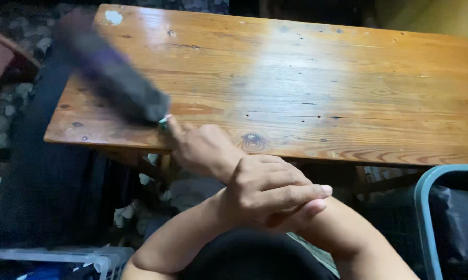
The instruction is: The person dusts a small black bag with a feather duster and places it in a basket. Then, they pick up a large black garment, dust it, and fold it into a compact roll on the table.
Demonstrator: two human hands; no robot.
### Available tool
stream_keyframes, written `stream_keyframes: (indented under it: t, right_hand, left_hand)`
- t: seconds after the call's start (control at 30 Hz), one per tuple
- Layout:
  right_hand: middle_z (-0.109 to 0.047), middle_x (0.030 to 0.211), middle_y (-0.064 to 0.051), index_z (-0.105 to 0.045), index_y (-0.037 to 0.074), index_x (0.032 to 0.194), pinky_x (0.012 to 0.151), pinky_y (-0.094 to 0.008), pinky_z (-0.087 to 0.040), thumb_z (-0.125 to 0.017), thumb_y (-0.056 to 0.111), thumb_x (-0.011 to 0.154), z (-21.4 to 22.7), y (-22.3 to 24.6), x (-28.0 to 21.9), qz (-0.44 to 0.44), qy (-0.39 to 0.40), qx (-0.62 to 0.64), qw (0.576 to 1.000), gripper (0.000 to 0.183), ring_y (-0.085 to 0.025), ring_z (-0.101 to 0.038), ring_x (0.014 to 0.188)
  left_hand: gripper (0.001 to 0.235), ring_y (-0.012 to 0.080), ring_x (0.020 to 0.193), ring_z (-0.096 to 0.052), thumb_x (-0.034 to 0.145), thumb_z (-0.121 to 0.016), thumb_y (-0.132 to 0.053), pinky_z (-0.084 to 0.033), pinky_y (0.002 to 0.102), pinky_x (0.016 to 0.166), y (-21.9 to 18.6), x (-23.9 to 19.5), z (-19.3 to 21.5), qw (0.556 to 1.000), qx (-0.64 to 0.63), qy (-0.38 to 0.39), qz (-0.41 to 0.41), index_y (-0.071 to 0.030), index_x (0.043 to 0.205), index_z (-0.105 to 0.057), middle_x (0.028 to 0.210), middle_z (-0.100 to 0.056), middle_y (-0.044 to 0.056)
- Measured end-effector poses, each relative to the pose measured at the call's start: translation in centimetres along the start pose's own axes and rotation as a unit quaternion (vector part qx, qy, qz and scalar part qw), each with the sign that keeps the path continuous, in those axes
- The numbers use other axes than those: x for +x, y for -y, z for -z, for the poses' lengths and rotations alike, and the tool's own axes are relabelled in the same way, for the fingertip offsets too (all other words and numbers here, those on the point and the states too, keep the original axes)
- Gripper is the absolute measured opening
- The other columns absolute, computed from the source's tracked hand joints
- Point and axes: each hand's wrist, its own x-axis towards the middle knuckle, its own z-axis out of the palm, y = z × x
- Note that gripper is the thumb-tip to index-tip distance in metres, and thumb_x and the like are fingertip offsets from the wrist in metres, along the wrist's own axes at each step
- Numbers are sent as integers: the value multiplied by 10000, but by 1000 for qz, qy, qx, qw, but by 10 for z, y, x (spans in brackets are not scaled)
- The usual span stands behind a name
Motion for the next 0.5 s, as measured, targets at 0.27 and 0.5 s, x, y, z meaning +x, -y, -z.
stream_keyframes:
  t: [0.27, 0.5]
  right_hand:
    - [-402, 779, 84, -113, 152, 1663, 540, -275, -346, -203, 285, 1145, -84, -154, -19, -5, -115, -175, 978, 542, -73, -401, 633]
    - [-785, 1052, -197, -444, 226, 1574, 764, -543, -558, -273, 506, 1083, 128, -337, -218, -429, 39, -265, 863, 590, -440, -751, 964]
  left_hand:
    - [207, 258, 845, -780, 1020, -549, -184, -608, 417, 739, 21, -7, 83, 991, 127, 27, 23, -43, 972, -693, 981, -772, 146]
    - [181, 378, 1194, -707, 1168, -744, -33, -536, 451, 1098, 111, -111, 206, 848, 476, 104, 210, 92, 1288, -793, 1298, -757, 250]
